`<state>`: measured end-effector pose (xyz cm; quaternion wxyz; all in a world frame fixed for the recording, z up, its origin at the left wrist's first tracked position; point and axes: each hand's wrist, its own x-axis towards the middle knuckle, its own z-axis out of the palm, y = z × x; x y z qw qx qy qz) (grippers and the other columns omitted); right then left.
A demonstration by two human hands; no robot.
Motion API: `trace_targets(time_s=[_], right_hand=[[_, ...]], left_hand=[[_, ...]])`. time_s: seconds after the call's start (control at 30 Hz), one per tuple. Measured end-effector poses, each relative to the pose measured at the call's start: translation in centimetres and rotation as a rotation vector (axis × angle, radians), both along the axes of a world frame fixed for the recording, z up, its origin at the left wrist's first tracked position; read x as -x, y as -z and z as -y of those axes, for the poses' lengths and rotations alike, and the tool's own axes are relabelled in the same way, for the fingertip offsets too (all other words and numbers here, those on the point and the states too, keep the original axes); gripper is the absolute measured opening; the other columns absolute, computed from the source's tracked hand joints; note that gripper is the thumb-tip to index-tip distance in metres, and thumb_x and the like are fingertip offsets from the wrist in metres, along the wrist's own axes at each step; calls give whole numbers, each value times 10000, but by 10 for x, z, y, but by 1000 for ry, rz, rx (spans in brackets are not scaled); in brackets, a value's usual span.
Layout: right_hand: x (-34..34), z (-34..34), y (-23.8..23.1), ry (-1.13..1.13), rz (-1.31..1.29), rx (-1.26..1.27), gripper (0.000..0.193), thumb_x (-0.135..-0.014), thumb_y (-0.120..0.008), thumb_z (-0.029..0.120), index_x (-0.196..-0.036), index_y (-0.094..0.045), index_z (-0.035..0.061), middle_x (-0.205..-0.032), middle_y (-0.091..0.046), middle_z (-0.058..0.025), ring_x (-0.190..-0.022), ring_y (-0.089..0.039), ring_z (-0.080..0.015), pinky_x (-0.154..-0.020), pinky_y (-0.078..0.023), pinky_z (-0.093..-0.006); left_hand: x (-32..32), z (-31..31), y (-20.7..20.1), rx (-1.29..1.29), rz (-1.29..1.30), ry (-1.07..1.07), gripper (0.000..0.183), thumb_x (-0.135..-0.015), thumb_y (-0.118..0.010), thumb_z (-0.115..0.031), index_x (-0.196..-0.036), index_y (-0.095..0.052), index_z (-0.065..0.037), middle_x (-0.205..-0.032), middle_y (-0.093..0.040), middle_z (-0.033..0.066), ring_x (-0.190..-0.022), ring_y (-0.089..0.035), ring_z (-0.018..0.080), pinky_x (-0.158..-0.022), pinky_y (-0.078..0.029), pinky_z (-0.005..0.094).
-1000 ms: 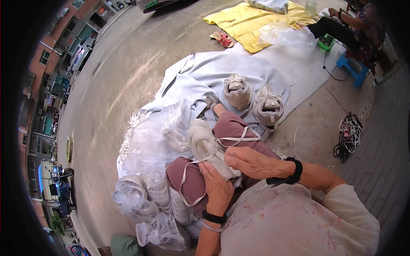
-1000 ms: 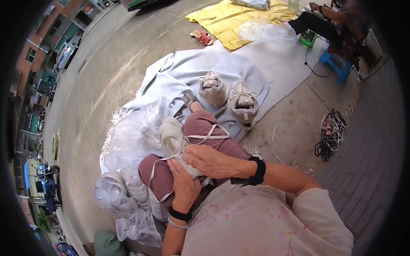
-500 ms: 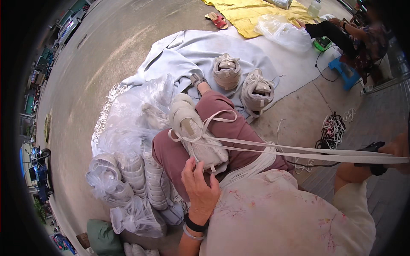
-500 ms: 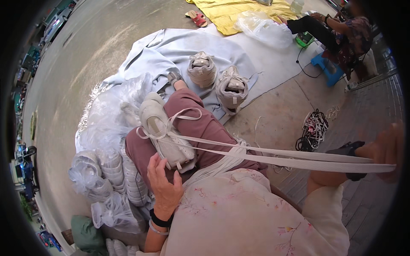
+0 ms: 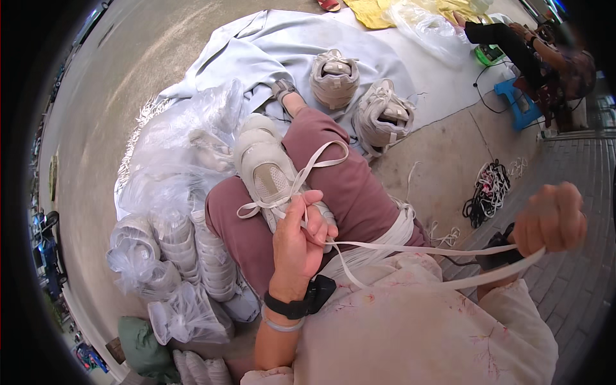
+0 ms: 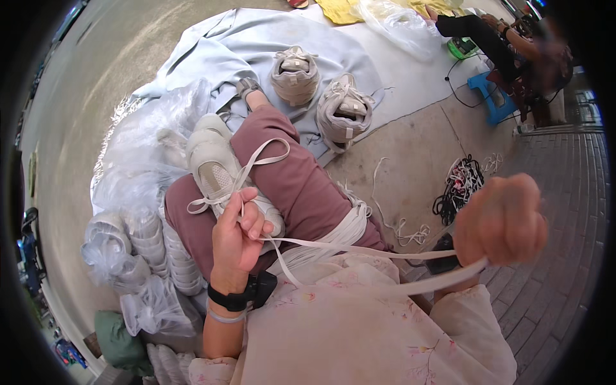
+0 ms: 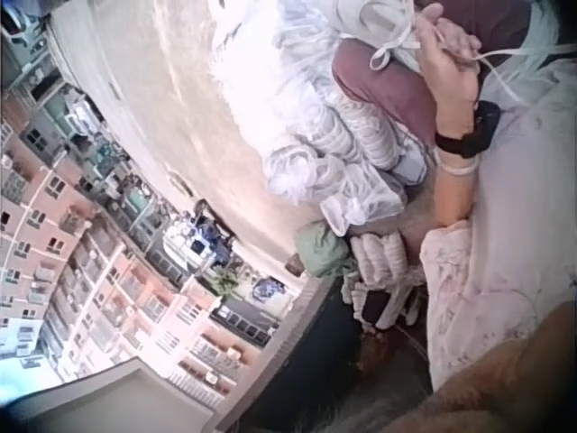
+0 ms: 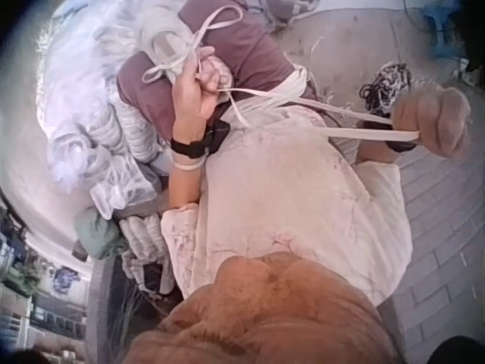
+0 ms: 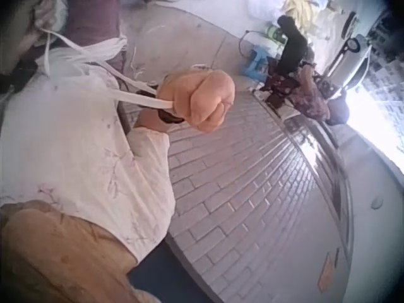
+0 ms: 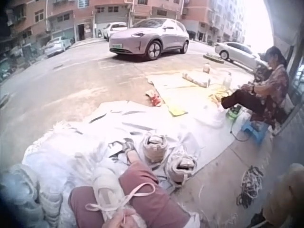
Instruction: The recorder is sitting outside and lacing up white shoes that are resting on their lap.
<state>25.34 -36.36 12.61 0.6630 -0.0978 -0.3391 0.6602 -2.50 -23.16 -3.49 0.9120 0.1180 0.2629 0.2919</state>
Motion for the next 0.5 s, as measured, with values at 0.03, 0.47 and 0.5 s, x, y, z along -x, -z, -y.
trace_targets(time_s=[0.03, 0.47, 0.5], right_hand=[[9, -5, 21, 156, 106, 267, 213, -910, -436, 65, -732, -514, -24, -542, -463, -53, -358, -301, -64, -325, -193, -251], [144, -89, 144, -656, 449, 865, 365, -960, -512, 385, -906, -611, 38, -663, -458, 29, -590, -394, -66, -476, -327, -220], [154, -90, 139, -608, 406, 891, 352, -947, -535, 390, -897, -611, 49, -625, -435, 46, -546, -366, -51, -428, -277, -210]], left_hand=[[-3, 4, -12, -63, -244, -4, 390, -1030, -398, -327, -1024, -573, 22, -575, -381, -29, -464, -353, 83, -525, -427, 286], [29, 50, -69, -773, -214, 919, 359, -1017, -421, -317, -967, -602, -11, -693, -562, 111, -660, -551, 257, -629, -437, 373], [24, 56, -60, -832, -164, 921, 341, -1010, -437, -305, -958, -602, -10, -734, -574, 134, -690, -549, 295, -660, -440, 391]])
